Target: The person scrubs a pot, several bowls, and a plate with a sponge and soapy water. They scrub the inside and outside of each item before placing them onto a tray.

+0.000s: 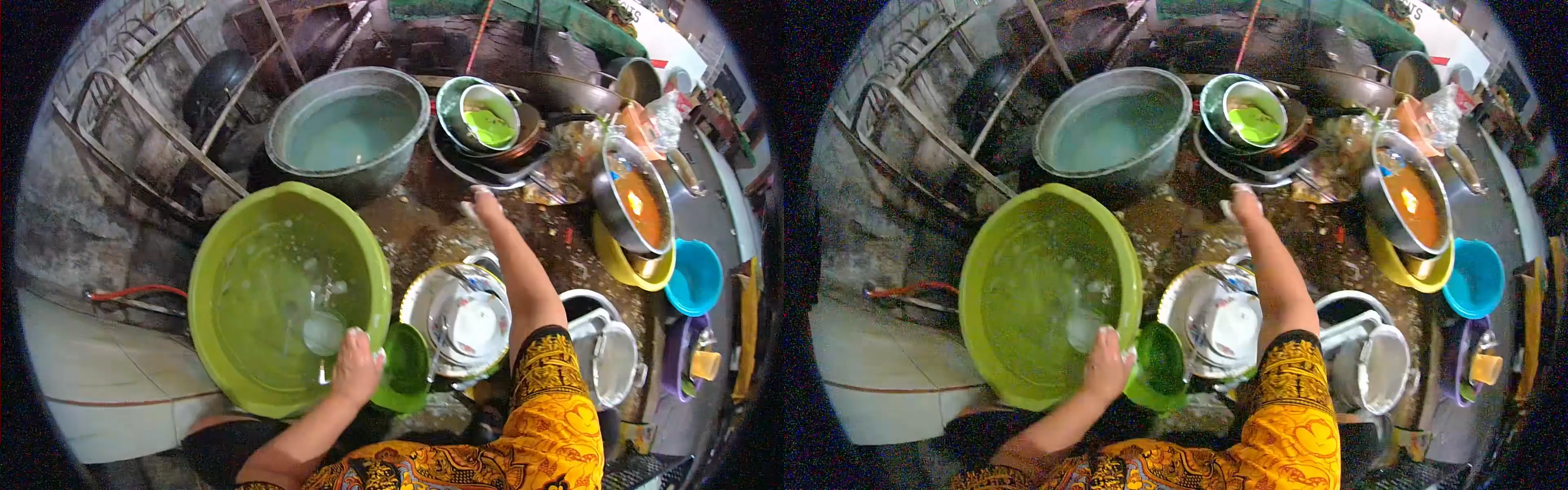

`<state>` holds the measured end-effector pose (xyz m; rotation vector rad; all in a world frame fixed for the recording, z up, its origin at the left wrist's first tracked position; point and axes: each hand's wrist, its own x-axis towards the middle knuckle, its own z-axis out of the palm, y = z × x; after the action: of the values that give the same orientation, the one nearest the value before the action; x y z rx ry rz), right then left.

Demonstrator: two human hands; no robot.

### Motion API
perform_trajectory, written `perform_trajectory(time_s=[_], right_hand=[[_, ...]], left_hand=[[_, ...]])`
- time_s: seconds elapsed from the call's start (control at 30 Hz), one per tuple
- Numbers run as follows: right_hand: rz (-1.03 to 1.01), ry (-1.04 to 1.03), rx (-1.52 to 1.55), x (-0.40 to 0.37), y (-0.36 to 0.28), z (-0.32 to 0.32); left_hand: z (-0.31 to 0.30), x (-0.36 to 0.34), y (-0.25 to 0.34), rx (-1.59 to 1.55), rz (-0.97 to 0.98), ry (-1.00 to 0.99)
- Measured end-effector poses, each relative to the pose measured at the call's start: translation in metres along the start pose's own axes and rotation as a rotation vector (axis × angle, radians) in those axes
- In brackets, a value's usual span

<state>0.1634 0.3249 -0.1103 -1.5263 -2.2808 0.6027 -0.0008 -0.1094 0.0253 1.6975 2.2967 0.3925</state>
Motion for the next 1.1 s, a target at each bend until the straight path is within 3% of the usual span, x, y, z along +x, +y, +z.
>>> perform_trajectory(time_s=[0.03, 0.1, 0.17, 0.23, 0.3, 0.37, 0.5, 0.6, 0.8, 0.83, 1.1], right_hand=[[0.153, -0.085, -0.104, 0.017, -0.006, -0.001], [-0.052, 0.162, -0.208, 0.038, 0.001, 0.020], [0.080, 0.079, -0.297, 0.047, -0.004, 0.024], [0.146, 0.098, -0.344, 0.045, -0.018, 0.020], [0.089, 0.094, -0.357, 0.049, -0.011, 0.022], [0.014, 0.222, -0.286, 0.050, 0.004, 0.031], [0.025, 0.122, -0.292, 0.050, 0.028, 0.030], [-0.114, 0.173, -0.332, 0.016, 0.033, 0.024], [-0.075, -0.019, -0.267, -0.051, 0.047, 0.019], [-0.153, -0.006, -0.291, -0.068, 0.041, 0.007], [-0.070, -0.141, -0.189, -0.145, 0.041, -0.029]], left_hand=[[0.002, 0.002, -0.002, 0.015, 0.016, 0.002], [0.001, 0.003, 0.001, 0.036, -0.015, -0.011], [-0.003, 0.006, 0.001, -0.004, -0.051, -0.096], [-0.004, 0.008, 0.001, 0.000, -0.011, -0.058], [-0.005, 0.009, 0.002, -0.031, -0.008, -0.051], [-0.002, 0.009, 0.002, -0.053, -0.022, -0.046], [-0.005, 0.011, 0.003, -0.069, -0.024, -0.051], [-0.008, 0.011, 0.004, -0.070, -0.023, -0.048], [-0.009, 0.008, 0.008, -0.085, -0.017, -0.019], [-0.008, 0.008, 0.006, -0.077, -0.011, -0.010], [-0.003, 0.006, 0.004, -0.126, -0.022, 0.019]])
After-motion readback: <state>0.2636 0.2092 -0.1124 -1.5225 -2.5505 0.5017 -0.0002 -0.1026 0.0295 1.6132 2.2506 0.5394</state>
